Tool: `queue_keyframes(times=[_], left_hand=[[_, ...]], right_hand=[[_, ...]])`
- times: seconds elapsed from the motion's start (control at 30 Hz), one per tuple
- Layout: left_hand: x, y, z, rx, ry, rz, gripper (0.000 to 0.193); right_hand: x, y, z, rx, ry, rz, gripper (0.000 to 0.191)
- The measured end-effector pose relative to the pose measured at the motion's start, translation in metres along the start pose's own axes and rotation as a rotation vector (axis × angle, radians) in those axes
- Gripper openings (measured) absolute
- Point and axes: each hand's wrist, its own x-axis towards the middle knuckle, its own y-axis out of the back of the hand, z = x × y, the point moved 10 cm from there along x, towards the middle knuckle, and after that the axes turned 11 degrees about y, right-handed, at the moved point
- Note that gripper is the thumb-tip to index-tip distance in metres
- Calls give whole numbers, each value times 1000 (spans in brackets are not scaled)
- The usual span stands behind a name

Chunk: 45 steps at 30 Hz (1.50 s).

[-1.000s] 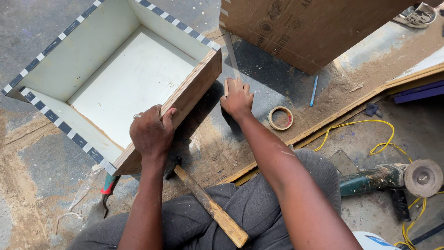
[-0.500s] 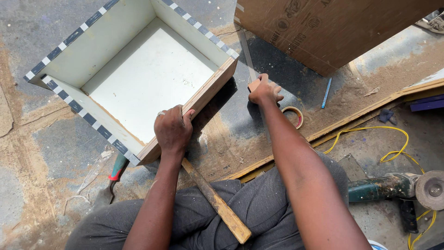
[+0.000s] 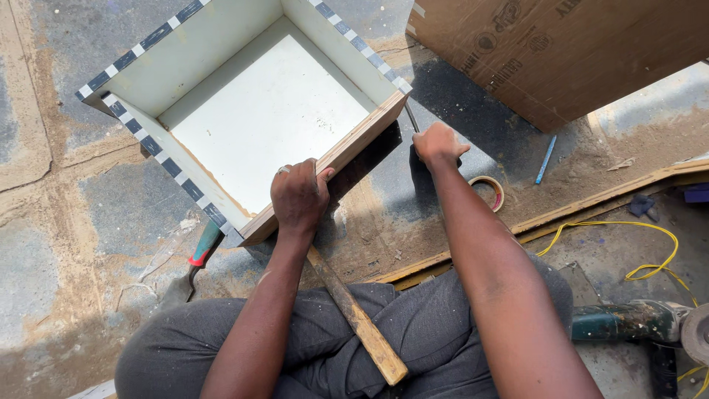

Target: The person assembles a wooden box by attaching metal tracks to its sides using a hammer, chisel, and pencil to mark and secure the components.

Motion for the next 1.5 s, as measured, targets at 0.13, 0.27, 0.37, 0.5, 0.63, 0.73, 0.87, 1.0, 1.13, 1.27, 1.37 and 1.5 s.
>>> queue_keyframes(times=[0.13,0.27,0.37,0.5,0.63,0.73,0.87,1.0,1.13,1.27,1.37,1.5], left_hand=[[-2,1,-5,9,-19,30,34],[-5,-6,-16,18,-3,3,38],[-7,0,-19,6,-2,55,38],[-3,4,-22,81,77,21,36],[9,25,-26,-130,191,-85,41],[31,77,-17,-560,189,29,69],[46,139,-16,-1136,196,-83,76],[31,205,-26,-1285,170,6,52],[-3,228,-34,-1029,222,122,41],[-19,224,-42,-1054,273,171,47],[-22,212,-45,-1159,285,116,40],[-24,203,-38,-1348,171,-13,39]], right_hand=[[-3,24,-3,-16,84,298,26],[-12,43,-27,87,362,459,15],[-30,69,-52,192,658,632,17],[-43,91,-55,594,837,667,23],[-63,119,-78,578,964,564,13],[-106,149,-101,736,1163,346,11],[-171,140,-120,873,1085,0,16],[-216,121,-132,843,1035,-90,21],[-223,103,-131,738,971,-170,28],[-230,110,-132,667,1059,-129,25],[-247,128,-140,561,1225,36,24],[-263,150,-143,315,1292,373,36]])
